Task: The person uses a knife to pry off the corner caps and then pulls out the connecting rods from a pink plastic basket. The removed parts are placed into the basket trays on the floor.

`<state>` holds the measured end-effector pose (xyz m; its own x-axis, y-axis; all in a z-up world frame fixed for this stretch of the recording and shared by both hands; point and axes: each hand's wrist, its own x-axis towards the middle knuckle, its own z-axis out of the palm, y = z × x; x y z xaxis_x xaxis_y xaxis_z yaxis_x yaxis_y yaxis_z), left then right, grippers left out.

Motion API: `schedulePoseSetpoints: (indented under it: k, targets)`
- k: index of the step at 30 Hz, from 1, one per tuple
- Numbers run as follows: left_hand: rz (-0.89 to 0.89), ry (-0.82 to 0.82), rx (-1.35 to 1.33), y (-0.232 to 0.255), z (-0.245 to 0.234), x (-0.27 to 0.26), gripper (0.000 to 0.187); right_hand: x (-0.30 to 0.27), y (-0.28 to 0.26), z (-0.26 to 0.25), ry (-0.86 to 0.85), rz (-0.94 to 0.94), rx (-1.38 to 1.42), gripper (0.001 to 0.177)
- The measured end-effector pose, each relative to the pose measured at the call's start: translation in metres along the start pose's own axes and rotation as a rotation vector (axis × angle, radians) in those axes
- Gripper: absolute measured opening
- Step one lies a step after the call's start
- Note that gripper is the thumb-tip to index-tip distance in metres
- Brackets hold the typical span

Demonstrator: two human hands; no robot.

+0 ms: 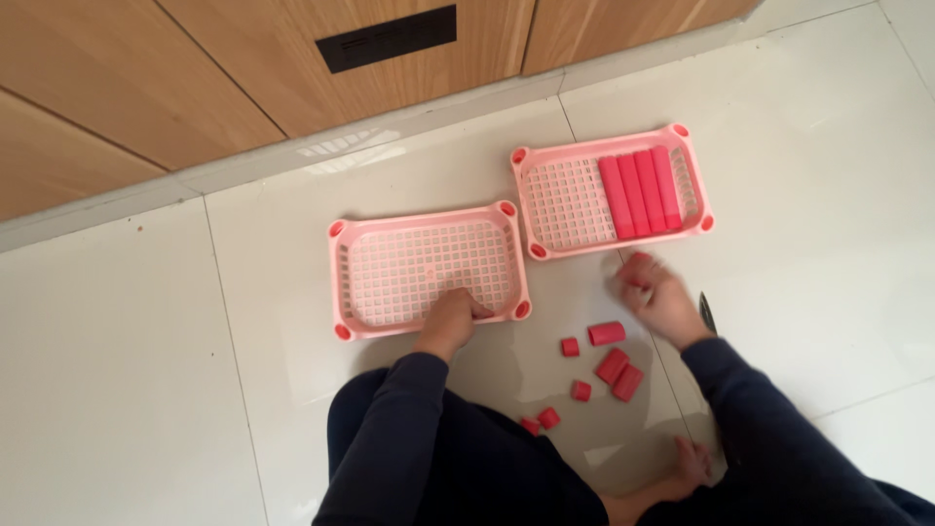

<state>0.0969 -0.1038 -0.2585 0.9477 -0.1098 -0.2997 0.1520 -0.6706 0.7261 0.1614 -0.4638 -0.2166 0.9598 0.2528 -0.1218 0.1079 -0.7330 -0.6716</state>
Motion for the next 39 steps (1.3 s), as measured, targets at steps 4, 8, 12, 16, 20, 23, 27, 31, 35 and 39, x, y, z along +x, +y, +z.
schedulePoseSetpoints:
  k: [4, 8, 12, 16, 20, 23, 27, 31, 35, 39]
  targets:
    - [-0.039, -0.079, 0.007, 0.016, 0.010, -0.017, 0.020, -0.057, -0.006, 0.014, -0.088, -0.240, -0.129, 0.033]
    - [0.065, -0.144, 0.052, 0.031, 0.023, -0.033, 0.018, -0.078, -0.011, 0.026, -0.089, -0.193, -0.258, 0.036]
    - [-0.013, -0.192, 0.069, 0.039, 0.034, -0.045, 0.028, -0.085, -0.017, 0.027, -0.003, 0.066, -0.126, 0.034]
    - [0.051, -0.059, 0.144, 0.030, 0.018, -0.045, 0.049, -0.077, -0.054, 0.025, 0.086, 0.169, 0.151, 0.027]
    - [-0.101, 0.226, -0.061, 0.012, -0.001, -0.038, 0.042, -0.044, -0.108, 0.037, -0.016, -0.330, 0.004, 0.024]
    - [-0.215, 0.178, -0.217, 0.002, -0.010, -0.031, 0.041, -0.012, -0.146, 0.055, -0.083, -0.513, -0.218, 0.038]
    - [-0.163, 0.204, -0.225, -0.006, -0.003, -0.020, 0.045, 0.030, -0.166, 0.072, -0.232, -0.537, -0.595, 0.029]
    - [-0.037, 0.213, -0.275, -0.003, 0.012, -0.012, 0.054, 0.040, -0.138, 0.070, 0.131, -0.627, -0.253, 0.033]
    - [-0.005, 0.183, -0.266, 0.011, 0.014, 0.005, 0.061, 0.012, -0.068, 0.056, 0.499, -0.270, -0.048, 0.017]
    - [-0.047, 0.172, -0.338, 0.031, 0.024, 0.007, 0.075, -0.007, 0.009, 0.049, 0.678, 0.257, 0.013, 0.029]
